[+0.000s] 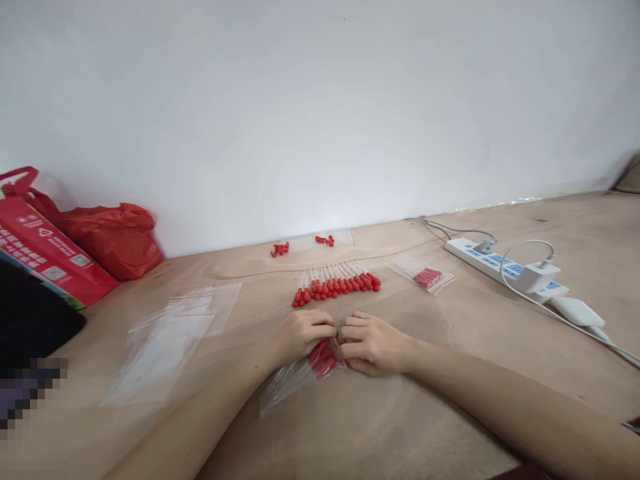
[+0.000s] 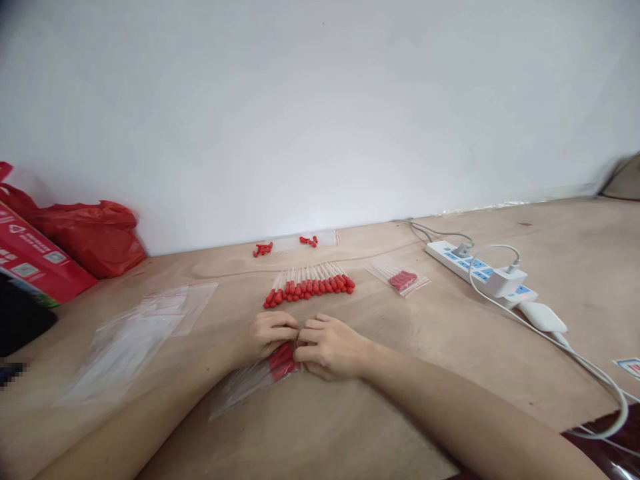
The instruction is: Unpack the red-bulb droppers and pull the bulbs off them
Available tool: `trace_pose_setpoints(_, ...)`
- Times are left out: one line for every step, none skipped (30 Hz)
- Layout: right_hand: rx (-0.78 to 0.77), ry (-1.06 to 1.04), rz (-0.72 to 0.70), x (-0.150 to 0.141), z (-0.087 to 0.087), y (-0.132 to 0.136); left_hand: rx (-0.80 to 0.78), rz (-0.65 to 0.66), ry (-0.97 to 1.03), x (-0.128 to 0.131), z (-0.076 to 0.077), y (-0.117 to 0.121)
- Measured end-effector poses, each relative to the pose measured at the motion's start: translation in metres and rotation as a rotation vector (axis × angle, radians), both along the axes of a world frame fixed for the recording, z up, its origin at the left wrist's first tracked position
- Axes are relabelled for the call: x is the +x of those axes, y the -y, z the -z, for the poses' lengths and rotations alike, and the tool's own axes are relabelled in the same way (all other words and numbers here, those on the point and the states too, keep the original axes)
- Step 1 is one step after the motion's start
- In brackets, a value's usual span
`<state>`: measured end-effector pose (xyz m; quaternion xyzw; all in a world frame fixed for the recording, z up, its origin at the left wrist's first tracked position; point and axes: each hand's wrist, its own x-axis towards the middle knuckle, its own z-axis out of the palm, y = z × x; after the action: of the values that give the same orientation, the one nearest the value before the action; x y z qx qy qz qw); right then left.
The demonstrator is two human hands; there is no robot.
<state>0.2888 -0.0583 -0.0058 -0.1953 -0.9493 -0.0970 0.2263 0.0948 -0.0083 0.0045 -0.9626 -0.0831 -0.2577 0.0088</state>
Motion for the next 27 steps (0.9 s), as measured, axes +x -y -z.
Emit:
trace_pose_setpoints(0.022, 0.0, -0.01, 0.0, 0.0, 0.0, 0.017, 0.01, 0.005, 0.0, 0.0, 0.0)
trace_pose_setpoints(0.043, 0.002, -0.023, -0.001, 0.0, 0.0, 0.026, 0.017, 0.009, 0.001, -0.001, 0.001)
trace_pose_setpoints(0.063, 0.008, -0.034, -0.001, -0.001, 0.0, 0.028, 0.019, 0.01, 0.001, -0.001, 0.001)
trace_pose_setpoints(0.081, 0.019, -0.045, -0.002, -0.001, 0.0, 0.028, 0.019, 0.01, 0.001, -0.002, 0.002)
trace_pose_setpoints(0.097, 0.033, -0.051, -0.002, -0.002, 0.0, 0.026, 0.018, 0.008, 0.001, -0.003, 0.002)
trace_pose_setpoints(0.11, 0.049, -0.056, -0.003, -0.002, 0.001, 0.025, 0.014, 0.004, 0.001, -0.003, 0.003)
trace_pose_setpoints(0.122, 0.063, -0.06, -0.003, -0.003, 0.001, 0.023, 0.006, -0.004, 0.001, -0.004, 0.003)
trace_pose_setpoints(0.133, 0.075, -0.062, -0.003, -0.004, 0.001, 0.023, -0.002, -0.007, 0.002, -0.004, 0.004)
trace_pose_setpoints(0.144, 0.085, -0.064, -0.004, -0.005, 0.002, 0.023, -0.008, -0.007, 0.002, -0.004, 0.004)
trace_pose_setpoints(0.156, 0.093, -0.067, -0.004, -0.007, 0.002, 0.022, -0.013, -0.005, 0.002, -0.004, 0.004)
trace_pose_setpoints(0.169, 0.099, -0.07, -0.004, -0.008, 0.002, 0.021, -0.016, -0.003, 0.002, -0.004, 0.005)
trace_pose_setpoints(0.179, 0.102, -0.073, -0.004, -0.008, 0.002, 0.019, -0.014, 0.0, 0.002, -0.003, 0.005)
trace_pose_setpoints(0.186, 0.1, -0.076, -0.004, -0.008, 0.002, 0.015, -0.009, 0.005, 0.002, -0.003, 0.005)
trace_pose_setpoints(0.186, 0.094, -0.08, -0.004, -0.008, 0.002, 0.009, -0.004, 0.007, 0.002, -0.003, 0.005)
trace_pose_setpoints(0.181, 0.085, -0.083, -0.004, -0.007, 0.002, 0.0, -0.003, 0.009, 0.002, -0.003, 0.005)
trace_pose_setpoints(0.17, 0.073, -0.082, -0.003, -0.006, 0.001, -0.012, -0.005, 0.012, 0.002, -0.003, 0.005)
trace_pose_setpoints(0.154, 0.058, -0.078, -0.003, -0.005, 0.001, -0.027, -0.009, 0.015, 0.002, -0.003, 0.005)
trace_pose_setpoints(0.138, 0.04, -0.07, -0.002, -0.003, 0.0, -0.044, -0.015, 0.017, 0.001, -0.003, 0.005)
trace_pose_setpoints(0.124, 0.021, -0.058, -0.001, -0.001, -0.001, -0.059, -0.019, 0.018, 0.001, -0.003, 0.005)
trace_pose_setpoints(0.113, -0.001, -0.046, 0.0, 0.001, -0.002, -0.07, -0.015, 0.021, 0.001, -0.004, 0.005)
trace_pose_setpoints(0.106, -0.026, -0.035, 0.001, 0.002, -0.003, -0.075, -0.005, 0.027, 0.001, -0.004, 0.005)
trace_pose_setpoints(0.101, -0.053, -0.026, 0.002, 0.004, -0.004, -0.074, 0.009, 0.039, 0.0, -0.004, 0.004)
trace_pose_setpoints(0.097, -0.078, -0.018, 0.002, 0.005, -0.004, -0.067, 0.022, 0.057, 0.0, -0.004, 0.004)
trace_pose_setpoints(0.091, -0.102, -0.012, 0.003, 0.006, -0.005, -0.059, 0.032, 0.076, 0.0, -0.004, 0.003)
trace_pose_setpoints(0.084, -0.126, -0.008, 0.003, 0.007, -0.005, -0.05, 0.04, 0.094, 0.0, -0.004, 0.003)
trace_pose_setpoints(0.076, -0.148, -0.005, 0.002, 0.008, -0.005, -0.043, 0.044, 0.109, 0.0, -0.004, 0.003)
trace_pose_setpoints(0.068, -0.164, -0.003, 0.002, 0.008, -0.006, -0.036, 0.047, 0.116, 0.001, -0.004, 0.003)
